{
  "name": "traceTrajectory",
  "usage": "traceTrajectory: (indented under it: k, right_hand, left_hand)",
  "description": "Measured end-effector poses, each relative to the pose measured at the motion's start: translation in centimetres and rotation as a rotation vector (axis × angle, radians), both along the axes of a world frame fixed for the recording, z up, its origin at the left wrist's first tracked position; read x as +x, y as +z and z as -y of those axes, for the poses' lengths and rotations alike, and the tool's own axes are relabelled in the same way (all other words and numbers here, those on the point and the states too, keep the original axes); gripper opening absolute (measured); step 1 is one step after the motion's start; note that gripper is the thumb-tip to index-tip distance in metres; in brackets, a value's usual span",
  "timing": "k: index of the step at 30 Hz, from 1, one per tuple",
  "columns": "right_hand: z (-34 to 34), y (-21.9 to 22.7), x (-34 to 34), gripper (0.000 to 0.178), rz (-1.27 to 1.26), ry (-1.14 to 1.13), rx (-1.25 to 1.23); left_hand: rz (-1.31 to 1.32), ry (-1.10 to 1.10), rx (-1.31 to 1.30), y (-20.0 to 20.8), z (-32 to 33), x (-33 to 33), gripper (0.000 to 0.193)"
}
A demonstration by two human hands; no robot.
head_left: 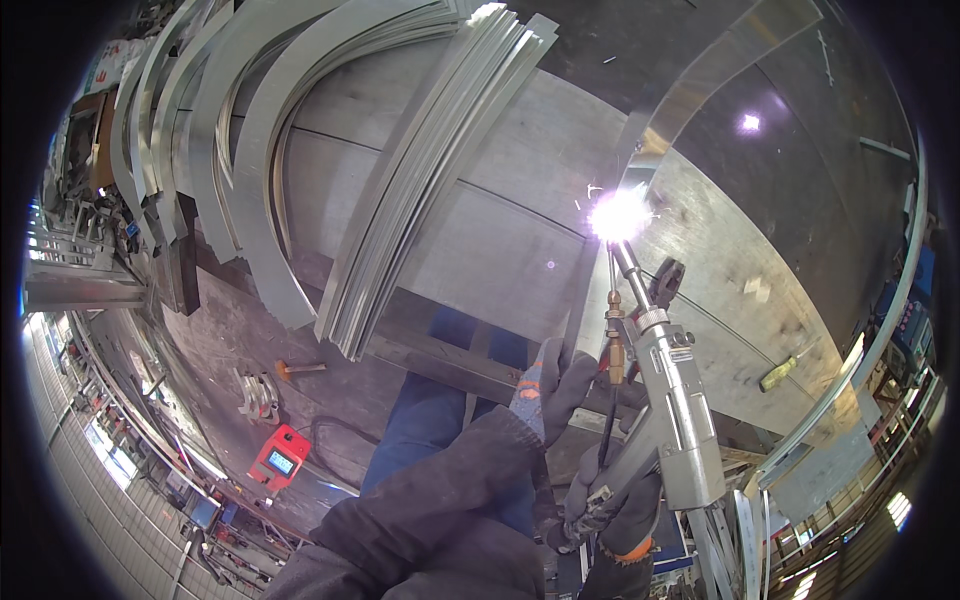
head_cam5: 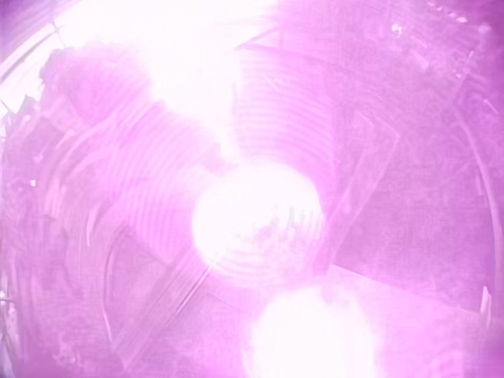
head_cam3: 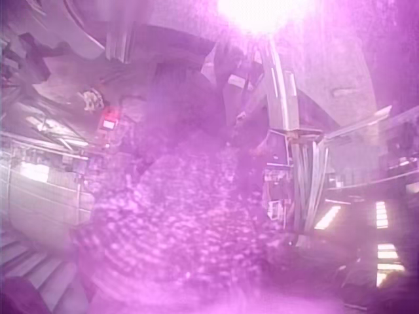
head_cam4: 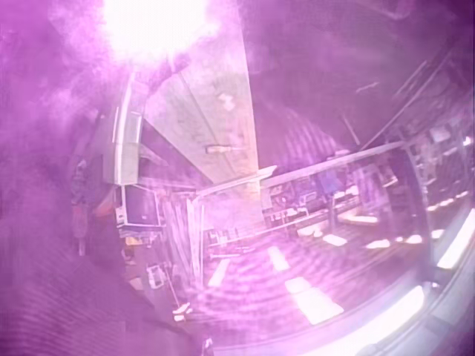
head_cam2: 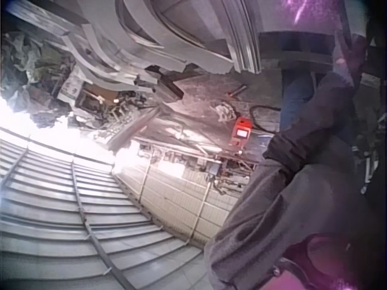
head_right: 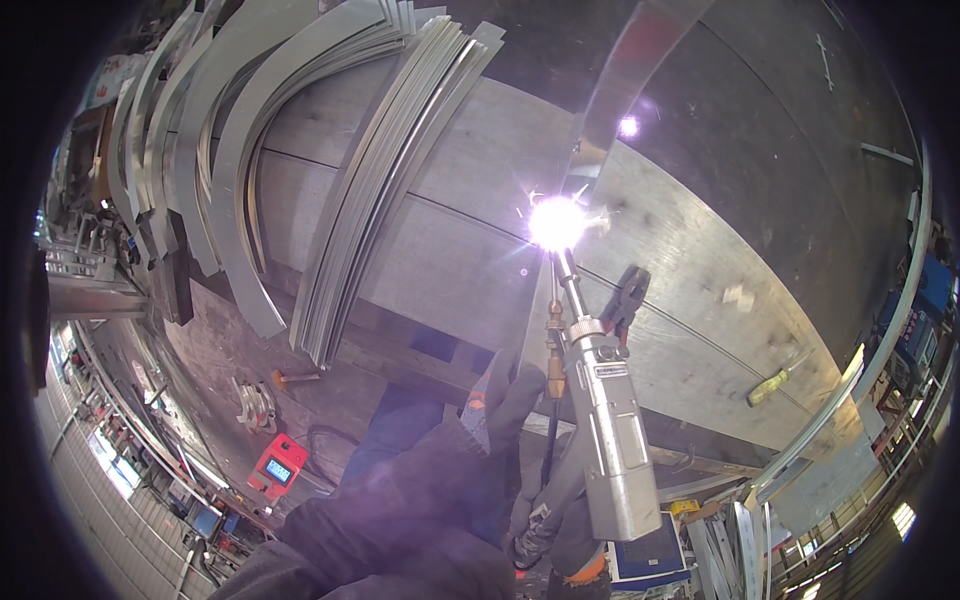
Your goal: The person welds curved metal frame pieces using a welding torch, repeatedly positioning and joining sections on a workbench. The person also uses a wire brush to clean the welded joints between passes.
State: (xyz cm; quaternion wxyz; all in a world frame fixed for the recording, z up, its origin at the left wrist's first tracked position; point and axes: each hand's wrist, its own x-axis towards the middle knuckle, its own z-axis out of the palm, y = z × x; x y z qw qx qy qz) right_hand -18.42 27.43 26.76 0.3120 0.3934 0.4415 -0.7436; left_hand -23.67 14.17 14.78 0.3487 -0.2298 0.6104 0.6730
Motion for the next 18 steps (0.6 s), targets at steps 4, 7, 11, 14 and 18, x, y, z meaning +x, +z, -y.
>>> traceTrajectory:
  k: [4, 7, 11, 14, 18]
  right_hand:
    - [-0.3, -0.2, 1.0, 0.085, 0.034, -0.012, 0.034]
    - [-0.7, 0.0, 2.2, 0.084, 0.087, 0.012, 0.233]
    - [-2.6, -0.1, 2.7, 0.089, 0.180, -0.140, 0.113]
    - [-4.3, -0.2, 1.9, 0.088, 0.084, -0.204, 0.186]
    - [-8.6, -2.0, -1.2, 0.082, -0.260, -0.314, 0.413]
  left_hand:
    - [0.013, 0.004, 0.015, -0.5, -0.1, 0.2, 0.038]
    - [0.019, -0.021, 0.005, -0.9, -0.1, 0.4, 0.038]
    - [-0.005, 0.022, 0.023, -0.9, -0.2, 0.6, 0.039]
    - [-0.027, -0.036, 0.020, -1.0, 0.3, 0.3, 0.038]
    - [0.120, -0.104, -0.052, -0.2, 0.8, -0.7, 0.037]
